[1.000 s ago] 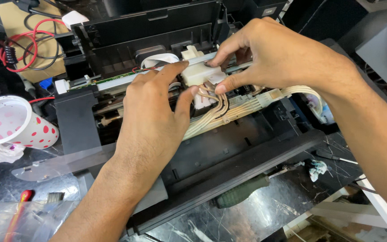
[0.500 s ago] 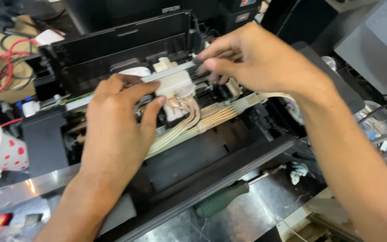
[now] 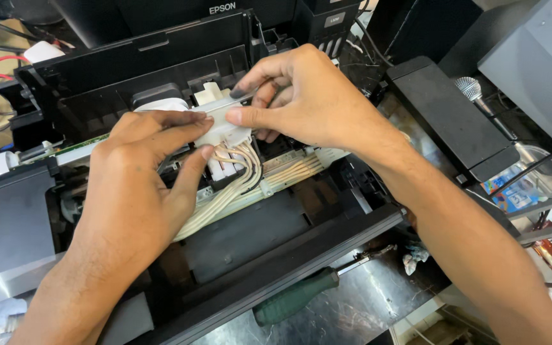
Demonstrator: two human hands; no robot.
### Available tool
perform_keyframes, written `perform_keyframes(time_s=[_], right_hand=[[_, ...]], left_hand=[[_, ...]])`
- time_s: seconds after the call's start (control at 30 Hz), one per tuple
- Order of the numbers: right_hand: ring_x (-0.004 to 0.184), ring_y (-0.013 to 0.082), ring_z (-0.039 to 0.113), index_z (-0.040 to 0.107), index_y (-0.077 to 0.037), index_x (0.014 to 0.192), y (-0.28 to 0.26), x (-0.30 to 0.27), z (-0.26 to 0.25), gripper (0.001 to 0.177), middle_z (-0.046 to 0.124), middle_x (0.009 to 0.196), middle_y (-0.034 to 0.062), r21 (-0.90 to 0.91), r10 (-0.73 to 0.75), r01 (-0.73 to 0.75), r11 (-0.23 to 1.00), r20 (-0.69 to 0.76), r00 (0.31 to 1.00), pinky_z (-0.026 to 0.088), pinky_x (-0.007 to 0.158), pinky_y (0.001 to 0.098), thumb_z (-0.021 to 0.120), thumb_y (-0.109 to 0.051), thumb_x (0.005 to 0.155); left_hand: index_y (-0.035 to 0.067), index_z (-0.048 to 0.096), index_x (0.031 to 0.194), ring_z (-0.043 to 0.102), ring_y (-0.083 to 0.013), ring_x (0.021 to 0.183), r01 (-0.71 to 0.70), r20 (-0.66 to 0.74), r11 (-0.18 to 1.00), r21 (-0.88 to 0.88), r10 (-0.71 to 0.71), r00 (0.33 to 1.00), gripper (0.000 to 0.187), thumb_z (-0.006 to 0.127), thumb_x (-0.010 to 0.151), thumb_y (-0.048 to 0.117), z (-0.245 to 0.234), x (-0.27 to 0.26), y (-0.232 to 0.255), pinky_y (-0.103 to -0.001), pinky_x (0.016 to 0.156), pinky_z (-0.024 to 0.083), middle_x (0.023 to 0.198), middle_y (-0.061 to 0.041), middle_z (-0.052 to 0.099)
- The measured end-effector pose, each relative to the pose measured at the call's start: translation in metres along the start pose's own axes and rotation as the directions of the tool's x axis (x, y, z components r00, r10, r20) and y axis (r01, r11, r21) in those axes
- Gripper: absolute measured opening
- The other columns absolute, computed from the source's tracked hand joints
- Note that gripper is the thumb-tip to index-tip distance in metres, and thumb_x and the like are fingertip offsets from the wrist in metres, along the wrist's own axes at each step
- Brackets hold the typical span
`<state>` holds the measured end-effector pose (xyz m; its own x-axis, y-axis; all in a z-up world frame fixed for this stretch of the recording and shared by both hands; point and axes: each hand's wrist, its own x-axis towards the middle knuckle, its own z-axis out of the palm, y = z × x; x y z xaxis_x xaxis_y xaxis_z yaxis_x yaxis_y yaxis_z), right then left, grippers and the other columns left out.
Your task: The person works inside an open Epson printer, manipulating internal wiring and components. They handle a bundle of flat ribbon cables and a white plastic housing, repeatedly adjusting and repositioning them within the printer's mechanism.
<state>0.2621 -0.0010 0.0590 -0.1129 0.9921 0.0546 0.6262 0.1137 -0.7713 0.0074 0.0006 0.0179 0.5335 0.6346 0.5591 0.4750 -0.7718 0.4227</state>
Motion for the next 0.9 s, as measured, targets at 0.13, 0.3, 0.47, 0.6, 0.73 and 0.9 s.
perform_keyframes(time_s=[0.13,0.3,0.47,0.6,0.73,0.9], right_hand=[[0.06,0.0054,0.082,0.078,-0.016,0.141,-0.013,-0.002,-0.002,0.051,0.09,0.084,-0.0033,-0.082,0.079,-0.072,0.994,0.088,0.993,0.066,0.066,0.0222,0.083,-0.045,0.1],[0.068,0.0037,0.074,0.083,-0.017,0.124,-0.004,0.001,-0.003,0.027,0.079,0.09,-0.0055,-0.095,-0.082,0.093,0.991,0.113,0.99,0.061,0.07,0.0216,0.083,-0.037,0.106],[0.092,0.0046,0.076,0.086,-0.016,0.119,0.003,0.004,-0.002,0.021,0.083,0.099,-0.0055,-0.11,-0.202,0.215,0.97,0.119,0.972,0.063,0.082,0.0241,0.081,-0.033,0.108],[0.085,0.0056,0.074,0.085,-0.016,0.124,0.004,0.003,-0.002,0.026,0.081,0.1,-0.0032,-0.071,-0.142,0.151,0.986,0.115,0.983,0.061,0.077,0.0213,0.082,-0.035,0.106],[0.091,0.0059,0.077,0.081,-0.012,0.132,0.006,-0.003,-0.002,0.037,0.08,0.102,-0.0027,-0.025,-0.138,0.14,0.99,0.089,0.986,0.062,0.084,0.0212,0.088,-0.031,0.102],[0.089,0.0053,0.077,0.083,-0.015,0.133,0.0,-0.013,0.0,0.049,0.084,0.104,-0.0025,-0.025,-0.011,0.012,1.0,0.033,0.999,0.065,0.082,0.0202,0.098,-0.031,0.09]], left_hand=[[0.001,0.085,0.137,0.071,-0.0339,0.122,0.077,0.05,0.997,-0.021,-0.076,0.996,0.033,0.083,0.105,0.009,-0.004,0.002,0.006,-0.054,0.122,0.049,0.136,-0.013,0.08],[-0.002,0.085,0.136,0.072,-0.0361,0.127,0.004,0.016,1.0,-0.013,-0.003,1.0,0.03,0.082,0.107,0.003,-0.003,-0.002,-0.001,-0.051,0.114,0.055,0.133,-0.016,0.08],[-0.003,0.085,0.136,0.072,-0.0356,0.126,-0.017,0.007,1.0,-0.024,0.017,1.0,0.029,0.081,0.107,0.0,-0.003,-0.003,0.002,-0.049,0.112,0.058,0.129,-0.015,0.08],[0.0,0.085,0.135,0.074,-0.0357,0.124,0.041,-0.012,0.999,0.001,-0.041,0.999,0.031,0.083,0.105,0.004,-0.001,-0.004,0.001,-0.049,0.111,0.057,0.132,-0.016,0.079],[-0.001,0.084,0.131,0.077,-0.0367,0.121,-0.016,-0.028,1.0,-0.018,0.016,0.999,0.026,0.083,0.105,0.003,-0.001,-0.004,0.0,-0.05,0.109,0.059,0.131,-0.015,0.079],[0.002,0.082,0.123,0.076,-0.0391,0.129,-0.017,-0.06,0.999,-0.033,0.015,0.998,0.023,0.088,0.1,0.004,0.003,-0.005,-0.001,-0.052,0.114,0.058,0.138,-0.022,0.078]])
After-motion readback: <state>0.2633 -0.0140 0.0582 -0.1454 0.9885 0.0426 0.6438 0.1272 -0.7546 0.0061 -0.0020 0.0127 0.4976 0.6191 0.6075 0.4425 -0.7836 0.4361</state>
